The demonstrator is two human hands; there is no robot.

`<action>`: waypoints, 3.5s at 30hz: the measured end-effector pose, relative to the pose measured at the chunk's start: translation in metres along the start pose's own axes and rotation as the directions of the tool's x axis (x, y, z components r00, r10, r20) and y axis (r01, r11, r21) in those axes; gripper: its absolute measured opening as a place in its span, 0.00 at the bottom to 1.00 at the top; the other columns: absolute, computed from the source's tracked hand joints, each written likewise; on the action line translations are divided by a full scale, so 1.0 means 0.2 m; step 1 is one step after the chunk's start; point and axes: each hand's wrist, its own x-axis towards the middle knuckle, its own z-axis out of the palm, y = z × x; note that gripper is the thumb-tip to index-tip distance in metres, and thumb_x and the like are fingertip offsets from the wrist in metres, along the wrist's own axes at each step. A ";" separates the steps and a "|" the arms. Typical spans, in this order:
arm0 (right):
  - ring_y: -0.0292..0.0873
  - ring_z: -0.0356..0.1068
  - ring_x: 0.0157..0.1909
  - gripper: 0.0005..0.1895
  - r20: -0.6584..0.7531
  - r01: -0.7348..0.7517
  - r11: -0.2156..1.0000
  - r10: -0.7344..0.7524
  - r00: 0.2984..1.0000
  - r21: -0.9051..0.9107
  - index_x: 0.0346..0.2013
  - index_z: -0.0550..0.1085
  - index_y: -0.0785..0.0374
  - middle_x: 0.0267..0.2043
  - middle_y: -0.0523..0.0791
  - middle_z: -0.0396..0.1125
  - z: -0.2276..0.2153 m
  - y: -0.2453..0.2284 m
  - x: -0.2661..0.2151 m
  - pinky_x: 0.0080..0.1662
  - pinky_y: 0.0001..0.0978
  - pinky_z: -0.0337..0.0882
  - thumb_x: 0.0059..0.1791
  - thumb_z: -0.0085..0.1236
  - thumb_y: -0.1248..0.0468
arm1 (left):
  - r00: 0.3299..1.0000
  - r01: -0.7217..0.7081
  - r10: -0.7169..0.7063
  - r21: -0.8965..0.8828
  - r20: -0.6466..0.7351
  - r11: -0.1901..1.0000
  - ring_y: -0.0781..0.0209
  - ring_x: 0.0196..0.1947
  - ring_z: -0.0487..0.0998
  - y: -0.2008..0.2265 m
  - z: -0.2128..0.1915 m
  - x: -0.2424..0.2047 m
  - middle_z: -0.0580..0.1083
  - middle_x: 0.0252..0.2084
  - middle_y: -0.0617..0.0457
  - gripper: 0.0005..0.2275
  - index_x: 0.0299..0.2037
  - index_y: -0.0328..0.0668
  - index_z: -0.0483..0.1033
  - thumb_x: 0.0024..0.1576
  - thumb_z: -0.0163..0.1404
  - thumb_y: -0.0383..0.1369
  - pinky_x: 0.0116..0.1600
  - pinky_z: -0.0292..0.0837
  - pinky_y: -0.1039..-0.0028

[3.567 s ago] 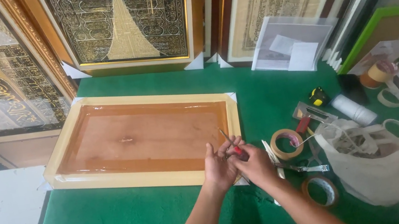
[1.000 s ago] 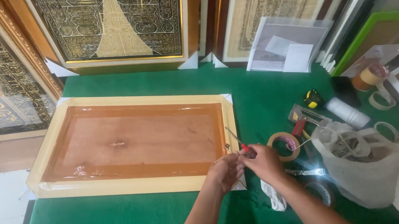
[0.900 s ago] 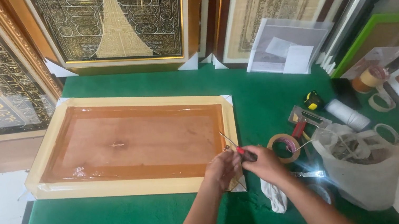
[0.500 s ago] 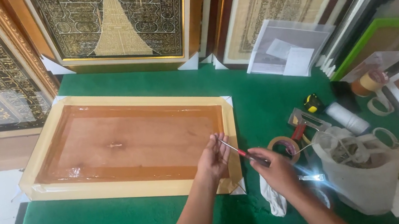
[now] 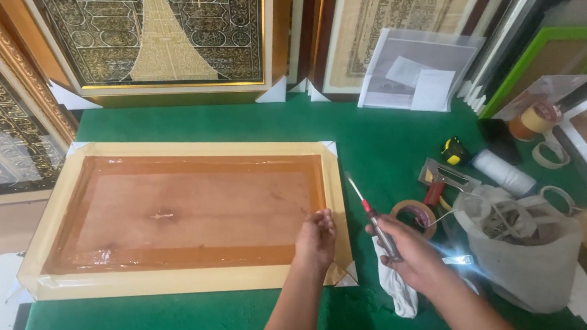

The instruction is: Attaching hanging hardware to the back of a framed picture using a screwdriver.

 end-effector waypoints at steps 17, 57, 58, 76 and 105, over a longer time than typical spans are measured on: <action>0.44 0.73 0.51 0.13 0.191 -0.026 0.954 -0.033 0.981 0.300 0.59 0.71 0.37 0.47 0.37 0.65 0.15 0.15 0.34 0.46 0.40 0.67 0.59 0.59 0.49 | 0.740 -0.162 0.438 0.768 0.510 -0.620 0.41 0.41 0.90 -0.01 -0.08 -0.05 0.85 0.35 0.49 0.21 0.39 0.62 0.85 0.65 0.38 0.55 0.46 0.87 0.51; 0.36 0.75 0.68 0.20 0.821 0.726 -0.386 -0.323 0.472 -0.569 0.58 0.81 0.27 0.63 0.23 0.78 0.04 -0.34 0.35 0.77 0.53 0.56 0.60 0.52 0.61 | 0.827 -0.306 0.414 0.923 0.380 -0.235 0.44 0.44 0.88 0.47 -0.17 -0.23 0.84 0.29 0.50 0.19 0.25 0.55 0.88 0.58 0.46 0.49 0.53 0.81 0.56; 0.36 0.75 0.68 0.20 0.820 0.726 -0.385 -0.324 0.473 -0.570 0.58 0.81 0.27 0.63 0.23 0.78 0.06 -0.35 0.29 0.77 0.53 0.56 0.60 0.52 0.61 | 0.828 -0.306 0.412 0.922 0.380 -0.236 0.44 0.44 0.88 0.47 -0.18 -0.21 0.84 0.29 0.50 0.19 0.25 0.55 0.88 0.58 0.46 0.49 0.53 0.81 0.56; 0.45 0.81 0.60 0.23 0.846 0.851 -0.468 -0.530 -0.055 -0.238 0.65 0.78 0.41 0.63 0.34 0.78 0.10 -0.19 0.32 0.64 0.48 0.79 0.58 0.57 0.69 | 0.894 -0.281 0.349 0.958 0.281 -0.051 0.48 0.40 0.87 0.35 -0.18 0.07 0.81 0.25 0.48 0.17 0.30 0.46 0.89 0.59 0.53 0.47 0.47 0.81 0.56; 0.35 0.59 0.21 0.20 0.275 0.398 0.436 -0.318 0.907 -0.807 0.63 0.81 0.45 0.19 0.37 0.63 -0.08 0.04 0.07 0.28 0.33 0.53 0.57 0.63 0.48 | 0.953 0.158 -0.151 -0.004 0.263 0.987 0.84 0.19 0.64 0.22 -0.11 0.09 0.67 0.20 0.73 0.19 0.58 0.53 0.88 0.60 0.66 0.47 0.26 0.69 0.93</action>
